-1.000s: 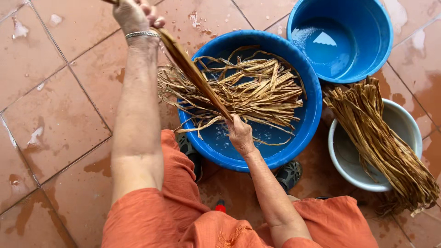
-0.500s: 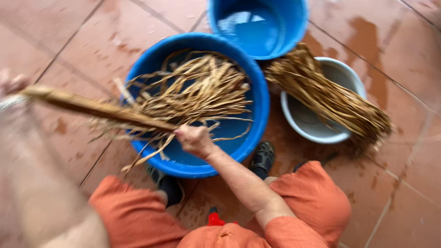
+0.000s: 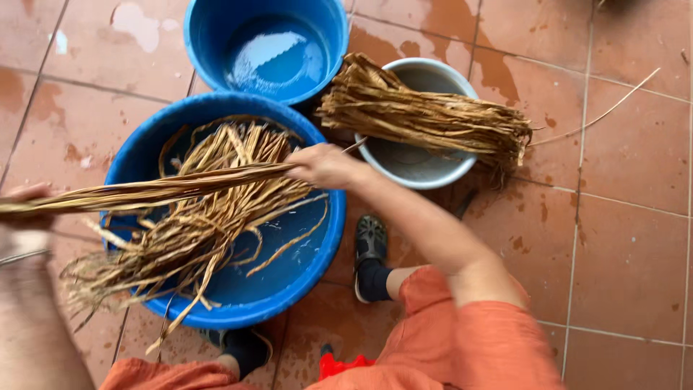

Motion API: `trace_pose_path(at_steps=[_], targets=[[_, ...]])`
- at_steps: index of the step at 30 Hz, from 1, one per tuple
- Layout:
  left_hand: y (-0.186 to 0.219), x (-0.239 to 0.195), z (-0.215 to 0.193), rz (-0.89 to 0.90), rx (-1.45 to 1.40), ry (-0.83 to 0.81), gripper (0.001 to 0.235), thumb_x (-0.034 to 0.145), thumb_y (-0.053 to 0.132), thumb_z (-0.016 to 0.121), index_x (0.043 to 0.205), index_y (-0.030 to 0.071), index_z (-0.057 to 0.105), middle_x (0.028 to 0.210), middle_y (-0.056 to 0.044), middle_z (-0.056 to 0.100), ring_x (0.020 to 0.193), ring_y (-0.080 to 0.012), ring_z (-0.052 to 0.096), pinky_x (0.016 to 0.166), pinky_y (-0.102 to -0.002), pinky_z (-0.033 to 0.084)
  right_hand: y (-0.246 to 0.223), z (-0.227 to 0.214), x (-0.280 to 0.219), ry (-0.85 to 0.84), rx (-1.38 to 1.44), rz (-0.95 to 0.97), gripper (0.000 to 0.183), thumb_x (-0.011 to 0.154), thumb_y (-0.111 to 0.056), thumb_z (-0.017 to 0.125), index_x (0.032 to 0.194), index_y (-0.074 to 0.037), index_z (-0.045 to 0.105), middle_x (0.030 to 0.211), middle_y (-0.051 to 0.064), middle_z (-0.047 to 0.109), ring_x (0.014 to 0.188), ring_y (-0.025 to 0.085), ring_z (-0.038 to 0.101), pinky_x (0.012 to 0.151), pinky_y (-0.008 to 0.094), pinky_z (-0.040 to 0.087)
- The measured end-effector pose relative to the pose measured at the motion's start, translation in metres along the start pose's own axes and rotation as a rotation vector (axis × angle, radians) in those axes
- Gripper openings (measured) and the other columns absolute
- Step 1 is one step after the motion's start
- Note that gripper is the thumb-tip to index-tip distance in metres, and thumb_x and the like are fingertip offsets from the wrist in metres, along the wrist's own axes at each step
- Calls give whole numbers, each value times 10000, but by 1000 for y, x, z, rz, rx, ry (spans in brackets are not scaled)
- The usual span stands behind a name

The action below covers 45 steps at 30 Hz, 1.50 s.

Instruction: The person sits on a low stool and repeatedly picks up dried plant strips from a blue basin, separates them by hand, and places them into a white basin. The process continues throughout the clip with consistent hand movements and no visible tools.

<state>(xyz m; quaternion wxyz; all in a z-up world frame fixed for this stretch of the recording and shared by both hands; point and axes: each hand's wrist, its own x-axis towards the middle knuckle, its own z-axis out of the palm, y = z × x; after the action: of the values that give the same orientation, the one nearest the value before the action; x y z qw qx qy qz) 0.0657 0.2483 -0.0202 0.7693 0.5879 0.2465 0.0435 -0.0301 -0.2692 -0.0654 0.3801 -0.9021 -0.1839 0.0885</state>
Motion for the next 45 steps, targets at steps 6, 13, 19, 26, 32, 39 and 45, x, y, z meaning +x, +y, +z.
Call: trace_pose_path(at_steps=[6, 13, 19, 26, 32, 39, 45], targets=[[-113, -68, 222, -244, -21, -498, 222, 995, 337, 811, 1089, 175, 692, 869, 41, 578, 763, -97, 524, 713, -306, 416, 104, -171, -152, 221, -576, 178, 203, 913, -286, 692, 1098, -229, 752, 1011, 60, 723, 1009, 300, 667, 878, 495, 489], [-282, -144, 435, -479, -153, -665, 356, 868, 223, 809, 1158, 114, 634, 952, -43, 647, 754, -182, 632, 661, -337, 559, 252, -217, -323, 478, -898, 670, 113, 1005, -292, 733, 1090, -331, 796, 949, -1, 731, 1028, 240, 601, 1150, 538, 313], [-338, -128, 489, -562, -117, -684, 522, 877, 172, 761, 1324, 51, 520, 1178, -139, 673, 992, -263, 752, 804, -378, 633, 375, -175, -363, 617, -878, 830, 45, 976, -322, 789, 1019, -329, 803, 964, 27, 730, 1139, 325, 566, 1124, 670, 228], [-309, -138, 357, -400, 265, -766, 320, 977, 170, 616, 1252, 10, 654, 1048, -114, 736, 844, -182, 739, 777, -348, 619, 415, -128, -342, 739, -681, 1002, 39, 1070, -322, 769, 1097, -301, 787, 1092, 46, 730, 1258, 341, 515, 1251, 740, 93], [-305, -125, 186, -203, 383, -598, 240, 985, 127, 615, 1168, -8, 693, 985, -116, 746, 798, -177, 728, 745, -330, 627, 353, -154, -305, 551, -910, 768, 867, 558, -158, 787, 1419, -223, 719, 1430, 239, 534, 1420, 482, 298, 1065, 755, 78], [-320, -122, 92, 294, 1003, -513, 198, 979, 150, 660, 1146, 119, 761, 1067, -96, 778, 906, -227, 761, 830, -345, 594, 176, -177, -170, 268, -416, 441, 343, 971, -191, 705, 1304, -110, 687, 1264, 162, 696, 1170, 340, 660, 1069, 466, 510], [-356, -159, 101, 642, 1469, -652, 638, 743, 276, 797, 1337, 140, 611, 1506, -213, 492, 1389, -388, 411, 1090, -642, 302, 63, -51, -59, -139, -409, 172, 359, 875, -327, 703, 1191, -161, 739, 1161, 133, 726, 1084, 334, 679, 951, 472, 531]])
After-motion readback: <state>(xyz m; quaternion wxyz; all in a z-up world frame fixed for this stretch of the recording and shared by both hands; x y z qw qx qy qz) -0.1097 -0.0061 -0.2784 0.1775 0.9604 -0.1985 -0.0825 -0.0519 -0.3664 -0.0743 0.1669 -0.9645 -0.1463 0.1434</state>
